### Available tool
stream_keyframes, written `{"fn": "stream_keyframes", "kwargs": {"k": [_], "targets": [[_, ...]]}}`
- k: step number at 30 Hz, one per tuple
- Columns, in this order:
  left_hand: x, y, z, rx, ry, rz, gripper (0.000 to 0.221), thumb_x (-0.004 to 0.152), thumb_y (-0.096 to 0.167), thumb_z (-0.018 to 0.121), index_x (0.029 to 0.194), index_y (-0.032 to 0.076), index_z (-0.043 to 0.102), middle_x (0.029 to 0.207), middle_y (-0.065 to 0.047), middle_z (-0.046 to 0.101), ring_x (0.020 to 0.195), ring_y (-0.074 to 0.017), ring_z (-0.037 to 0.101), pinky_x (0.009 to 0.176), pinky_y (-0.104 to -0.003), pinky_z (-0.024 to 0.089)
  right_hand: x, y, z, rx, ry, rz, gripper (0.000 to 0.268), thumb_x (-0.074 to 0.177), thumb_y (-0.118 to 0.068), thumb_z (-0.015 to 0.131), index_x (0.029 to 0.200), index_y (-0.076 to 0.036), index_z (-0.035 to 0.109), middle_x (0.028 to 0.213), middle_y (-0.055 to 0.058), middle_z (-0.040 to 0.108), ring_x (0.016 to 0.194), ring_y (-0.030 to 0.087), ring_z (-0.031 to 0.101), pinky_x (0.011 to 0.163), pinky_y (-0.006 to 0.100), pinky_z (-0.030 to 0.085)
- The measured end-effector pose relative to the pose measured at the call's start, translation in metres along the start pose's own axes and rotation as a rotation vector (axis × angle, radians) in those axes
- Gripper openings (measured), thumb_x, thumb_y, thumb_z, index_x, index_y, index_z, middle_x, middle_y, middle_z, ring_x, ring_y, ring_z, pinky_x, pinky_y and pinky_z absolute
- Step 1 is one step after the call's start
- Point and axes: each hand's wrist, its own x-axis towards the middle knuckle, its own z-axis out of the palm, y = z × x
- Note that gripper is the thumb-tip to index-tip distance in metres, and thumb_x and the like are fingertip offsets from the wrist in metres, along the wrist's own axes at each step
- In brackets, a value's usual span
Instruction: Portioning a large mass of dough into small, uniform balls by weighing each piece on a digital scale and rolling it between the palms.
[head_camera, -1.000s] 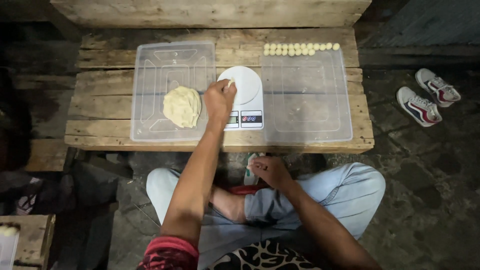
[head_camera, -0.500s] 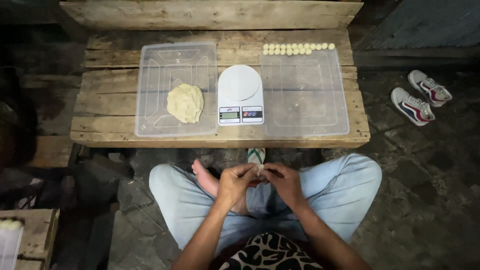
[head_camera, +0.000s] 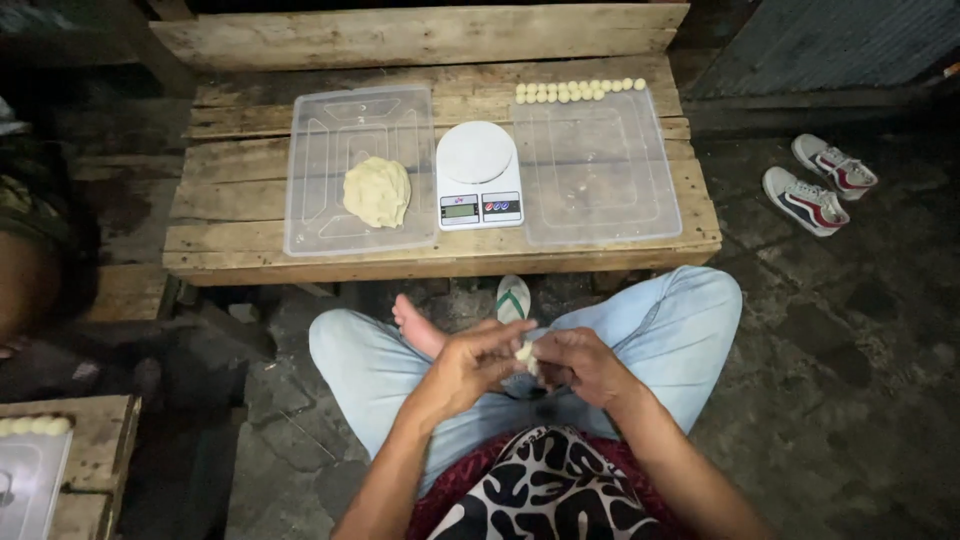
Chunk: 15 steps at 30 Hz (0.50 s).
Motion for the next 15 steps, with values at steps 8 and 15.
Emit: {"fn": "stream_keyframes", "kwargs": {"k": [8,15], "targets": [[-0.022,-0.032,0.015,-0.096,0.214,-0.033,0.030,0.078,0.009,0.089,0.107,0.010,0.083,0.086,-0.005,0.073,0.074,-0.0089,0.065,0.061,-0.024,0.058,-0.027,-0.008,0.030,-0.060,-0.041,-0.096,0.022,0.093,-0.009,0.072,0.101,0.011,0.073,0.076,0.029,0.073,0.063,0.035,0.075,0.053,0.046,0.066],[-0.017,-0.033,0.029,-0.257,0.287,-0.071,0.034,0.079,0.008,0.088,0.113,0.008,0.081,0.087,-0.008,0.073,0.069,-0.0108,0.068,0.047,-0.022,0.058,-0.024,-0.003,0.011,-0.178,-0.026,-0.305,0.025,0.082,0.009,0.078,0.106,0.013,0.074,0.082,0.026,0.077,0.067,0.030,0.076,0.053,0.044,0.066]]}}
